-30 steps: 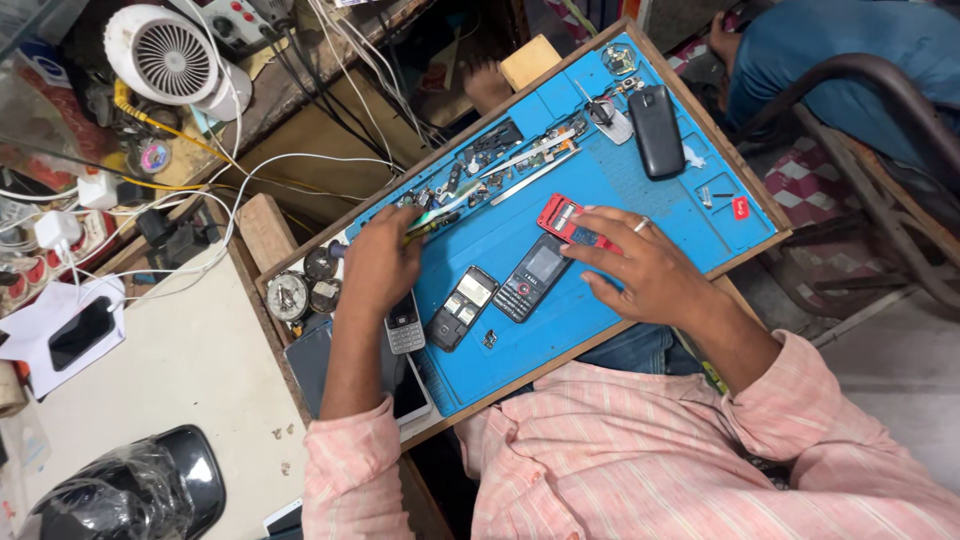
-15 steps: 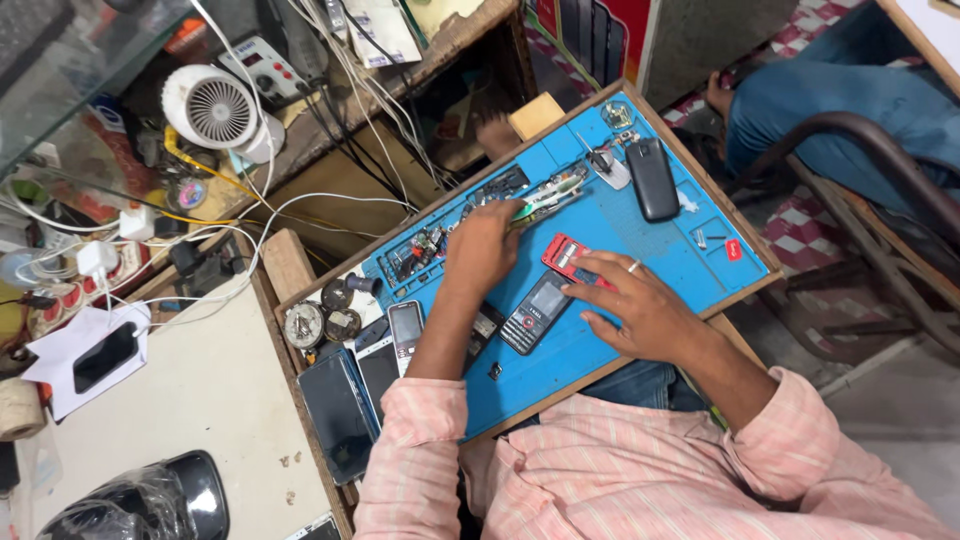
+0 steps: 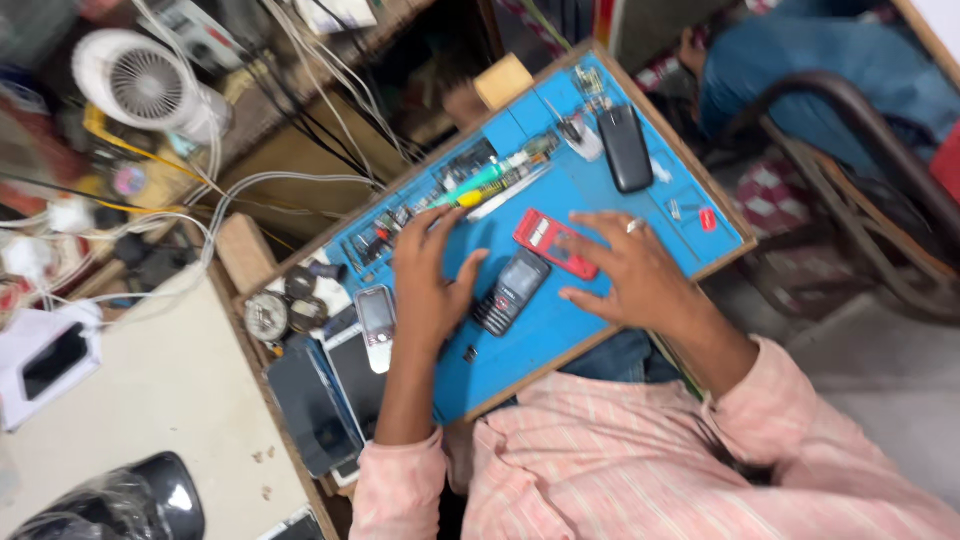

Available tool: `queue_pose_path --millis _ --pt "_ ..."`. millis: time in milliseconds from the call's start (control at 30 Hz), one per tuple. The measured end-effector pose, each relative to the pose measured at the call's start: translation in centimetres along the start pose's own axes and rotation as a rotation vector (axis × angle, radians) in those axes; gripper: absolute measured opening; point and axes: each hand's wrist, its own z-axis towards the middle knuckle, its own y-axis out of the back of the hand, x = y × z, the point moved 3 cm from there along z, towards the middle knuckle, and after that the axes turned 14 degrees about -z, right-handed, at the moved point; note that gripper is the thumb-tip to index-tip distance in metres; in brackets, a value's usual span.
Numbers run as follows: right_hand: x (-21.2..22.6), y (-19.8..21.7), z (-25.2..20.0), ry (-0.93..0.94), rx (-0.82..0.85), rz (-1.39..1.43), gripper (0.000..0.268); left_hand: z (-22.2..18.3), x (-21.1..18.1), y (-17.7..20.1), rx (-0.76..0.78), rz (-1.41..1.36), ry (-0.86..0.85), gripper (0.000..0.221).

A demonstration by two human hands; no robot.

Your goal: The person disassembles and reassembles several mobile phones on a blue work mat. They use a screwdriver to remove and replace screws, open phone backs, and handle internal components. The person also moves phones and tools around the workspace during the process.

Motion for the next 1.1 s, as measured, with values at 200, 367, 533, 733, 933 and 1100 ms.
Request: queue_pose_path --millis 200,367,533,733,933,1100 --pt "-0.1 0.4 0.3 -0.089 0.099 -0.05 0.071 -7.8 -2.9 0.5 -0.072 -0.013 0.189 0.062" --pt "0.3 -0.6 0.3 -0.134 0.065 -0.065 0.054 -9.1 -2.9 -1.5 -0.026 0.061 0.19 0.075" --pt "-0.8 -0.5 0.4 -0.17 0.042 -0.092 0.049 -8.4 -2.3 -3.0 0.054 0.082 0.173 0.062" --pt "-2.0 0.5 1.5 -0.149 0.035 -0.175 0.049 -7.7 -2.0 -2.8 0.145 0.061 0.172 0.059" --pt "-0.6 0.2 5.4 0.112 0.08 -0.136 0.044 -8.5 -2.2 -1.0 0.066 0.162 0.218 0.066" --pt "0.7 -3.6 10.3 0.243 0.091 -0.215 0.04 -11.0 -1.6 3.6 0.064 0.338 0.372 0.055"
